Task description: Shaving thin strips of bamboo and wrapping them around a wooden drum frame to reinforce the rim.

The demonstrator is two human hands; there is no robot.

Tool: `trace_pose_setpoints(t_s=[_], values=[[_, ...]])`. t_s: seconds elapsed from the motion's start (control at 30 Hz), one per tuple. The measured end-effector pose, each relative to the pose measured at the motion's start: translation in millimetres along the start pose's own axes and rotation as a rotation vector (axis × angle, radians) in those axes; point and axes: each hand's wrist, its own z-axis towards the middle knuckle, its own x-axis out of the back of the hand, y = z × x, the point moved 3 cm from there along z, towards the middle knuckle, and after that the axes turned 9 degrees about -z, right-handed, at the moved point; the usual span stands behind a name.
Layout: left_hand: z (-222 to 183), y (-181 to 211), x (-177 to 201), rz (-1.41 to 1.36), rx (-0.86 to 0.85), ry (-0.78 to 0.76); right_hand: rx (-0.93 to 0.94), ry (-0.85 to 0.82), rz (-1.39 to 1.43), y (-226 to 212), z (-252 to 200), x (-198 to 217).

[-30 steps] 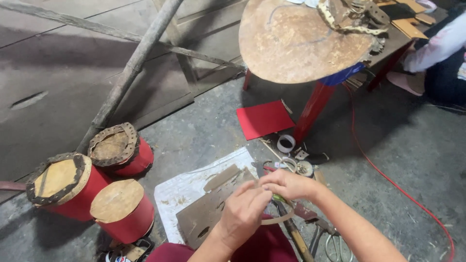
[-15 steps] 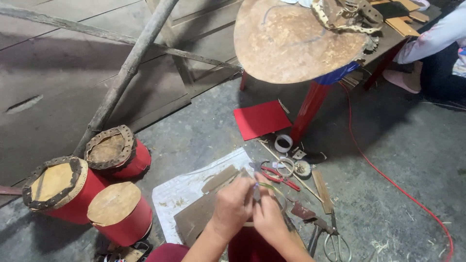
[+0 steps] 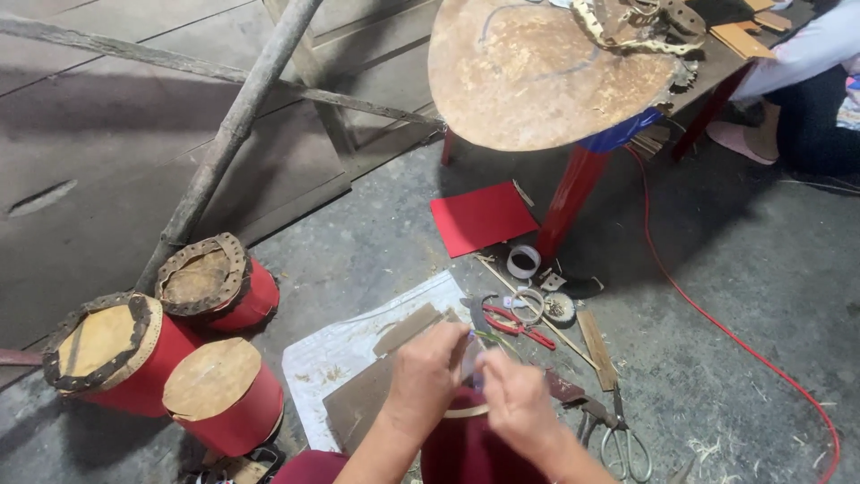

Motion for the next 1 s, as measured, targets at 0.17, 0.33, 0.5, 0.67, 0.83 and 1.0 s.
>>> trace_pose_setpoints(t_s=[0.17,0.33,0.5,0.67,0.83,1.0], values=[[-1.6,33.2,1.8,0.185,-0.172,-0.006,0.276,0.018,-0.006,-12.4,36.2,46.7],[3.6,34.3,8.6,0.125,-0.258,0.093,0.366,-0.073,0.181,-17.9,38.6,49.4],[8.0,46.3,12.6,0.176,-0.335,0.128,0.378,-0.106,0.286,-2.3,32.9,49.7],[11.1,56.1,13.5,0.262,-0.403,0.134,0.386,-0.101,0.213,-5.8,34.8,53.6],[4.6,51.2,16.3,0.369,-0.382,0.079,0.338,-0.090,0.284,3.9,35.4,49.4],[-1.3,39.6,15.9,0.309,-0.362,0.097,0.402,-0.062,0.243,0.3,36.2,46.6]])
